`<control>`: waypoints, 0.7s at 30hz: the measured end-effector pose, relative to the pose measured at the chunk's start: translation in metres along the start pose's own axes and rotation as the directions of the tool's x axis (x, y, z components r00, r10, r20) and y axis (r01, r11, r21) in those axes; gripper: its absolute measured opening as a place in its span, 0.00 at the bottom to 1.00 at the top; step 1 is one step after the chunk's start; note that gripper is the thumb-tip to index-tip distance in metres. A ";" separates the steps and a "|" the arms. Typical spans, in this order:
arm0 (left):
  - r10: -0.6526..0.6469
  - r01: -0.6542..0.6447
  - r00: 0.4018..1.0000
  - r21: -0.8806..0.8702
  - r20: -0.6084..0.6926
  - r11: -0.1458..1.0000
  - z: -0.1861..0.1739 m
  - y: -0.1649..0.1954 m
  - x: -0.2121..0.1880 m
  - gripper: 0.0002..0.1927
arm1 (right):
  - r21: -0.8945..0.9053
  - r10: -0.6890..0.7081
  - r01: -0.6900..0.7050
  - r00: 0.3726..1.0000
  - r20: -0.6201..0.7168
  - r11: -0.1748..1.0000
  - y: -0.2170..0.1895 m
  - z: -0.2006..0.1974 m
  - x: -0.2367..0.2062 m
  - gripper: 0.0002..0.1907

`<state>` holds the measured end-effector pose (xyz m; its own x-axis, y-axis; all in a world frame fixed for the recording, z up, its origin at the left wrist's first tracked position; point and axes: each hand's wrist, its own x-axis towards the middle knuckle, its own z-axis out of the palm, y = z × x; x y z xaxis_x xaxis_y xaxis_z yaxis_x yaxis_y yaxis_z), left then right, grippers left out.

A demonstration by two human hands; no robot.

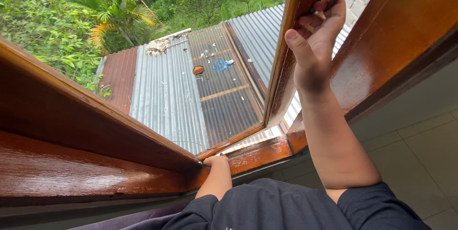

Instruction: The person ties back a gray curtain, then walks through the house opening and closing wooden doors, adjusting a window blind, and opening a wooden casement window. They turn a door handle, slide a door latch, and push the window open outward.

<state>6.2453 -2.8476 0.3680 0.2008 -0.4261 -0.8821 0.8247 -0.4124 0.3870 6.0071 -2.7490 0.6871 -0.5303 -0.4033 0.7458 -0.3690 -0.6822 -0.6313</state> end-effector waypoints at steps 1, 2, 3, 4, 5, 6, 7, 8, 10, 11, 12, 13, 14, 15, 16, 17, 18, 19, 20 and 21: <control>0.002 -0.002 1.000 0.005 0.005 1.000 0.000 -0.001 0.001 0.28 | 0.008 -0.006 0.006 1.000 0.006 1.000 -0.005 -0.002 -0.004 0.48; 0.005 -0.005 1.000 -0.015 0.015 1.000 -0.001 -0.001 0.002 0.29 | 0.006 -0.006 0.006 1.000 0.010 1.000 -0.011 -0.004 -0.008 0.48; 0.009 -0.008 1.000 -0.034 0.025 0.999 -0.002 -0.002 0.003 0.29 | 0.004 -0.007 0.007 1.000 0.014 1.000 -0.015 -0.006 -0.011 0.48; 0.014 -0.012 0.999 -0.053 0.034 0.998 -0.003 -0.002 0.004 0.29 | -0.010 -0.001 0.001 1.000 0.016 1.000 -0.020 -0.008 -0.014 0.47; 0.018 -0.015 0.999 -0.073 0.043 0.997 -0.006 -0.001 0.004 0.30 | -0.005 0.004 -0.004 1.000 0.009 1.000 -0.023 -0.010 -0.016 0.45; -0.023 0.023 1.000 0.007 0.015 1.000 -0.008 -0.001 0.006 0.30 | 0.000 0.009 -0.009 1.000 0.003 1.000 -0.026 -0.012 -0.016 0.44; -0.062 0.063 0.998 0.086 -0.014 0.994 -0.012 0.000 0.006 0.31 | 0.023 0.012 -0.011 1.000 -0.013 1.000 -0.029 -0.013 -0.016 0.42; -0.099 0.105 0.994 0.163 -0.046 0.981 -0.014 0.001 0.008 0.31 | 0.046 0.016 -0.015 1.000 -0.021 0.999 -0.031 -0.014 -0.016 0.40; -0.103 0.106 0.994 0.169 -0.027 0.980 -0.019 0.003 0.009 0.34 | 0.091 0.030 -0.027 0.999 -0.032 0.995 -0.035 -0.015 -0.016 0.37; -0.102 0.104 0.995 0.176 -0.017 0.979 -0.021 0.003 0.009 0.35 | 0.125 0.047 -0.041 0.998 -0.042 0.991 -0.038 -0.015 -0.016 0.36; -0.099 0.102 0.995 0.175 -0.025 0.979 -0.022 0.004 0.008 0.34 | 0.159 0.064 -0.055 0.997 -0.052 0.986 -0.040 -0.015 -0.018 0.34; -0.098 0.102 0.995 0.172 -0.032 0.980 -0.023 0.005 0.007 0.33 | 0.203 0.090 -0.076 0.994 -0.062 0.976 -0.043 -0.015 -0.019 0.34; -0.101 0.106 0.994 0.168 -0.037 0.980 -0.023 0.005 0.006 0.33 | 0.229 0.096 -0.079 0.993 -0.065 0.970 -0.046 -0.015 -0.021 0.33; -0.103 0.105 0.994 0.173 -0.021 0.979 -0.023 0.006 0.005 0.33 | 0.254 0.103 -0.082 0.992 -0.068 0.964 -0.049 -0.014 -0.021 0.33; -0.107 0.106 0.994 0.177 -0.004 0.979 -0.023 0.007 0.003 0.33 | 0.262 0.092 -0.072 0.994 -0.066 0.962 -0.051 -0.014 -0.021 0.33; -0.109 0.105 0.994 0.180 0.010 0.978 -0.022 0.008 0.000 0.34 | 0.263 0.088 -0.067 0.994 -0.066 0.962 -0.053 -0.013 -0.021 0.33; -0.120 0.120 0.993 0.176 -0.008 0.977 -0.021 0.009 -0.003 0.34 | 0.265 0.083 -0.062 0.994 -0.067 0.962 -0.054 -0.012 -0.019 0.33; -0.131 0.134 0.991 0.171 -0.029 0.976 -0.020 0.010 -0.006 0.35 | 0.260 0.083 -0.062 0.994 -0.070 0.964 -0.055 -0.011 -0.018 0.33; -0.141 0.147 0.989 0.165 -0.048 0.975 -0.019 0.012 -0.009 0.36 | 0.237 0.077 -0.059 0.995 -0.069 0.970 -0.056 -0.011 -0.016 0.32; -0.150 0.154 0.988 0.202 -0.034 0.967 -0.019 0.014 -0.012 0.38 | 0.214 0.071 -0.056 0.995 -0.067 0.975 -0.056 -0.010 -0.013 0.32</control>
<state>6.2639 -2.8328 0.3790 0.0926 -0.3313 -0.9390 0.7218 -0.6272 0.2925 6.0265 -2.6993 0.7108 -0.6053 -0.4092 0.6828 -0.1670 -0.7734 -0.6115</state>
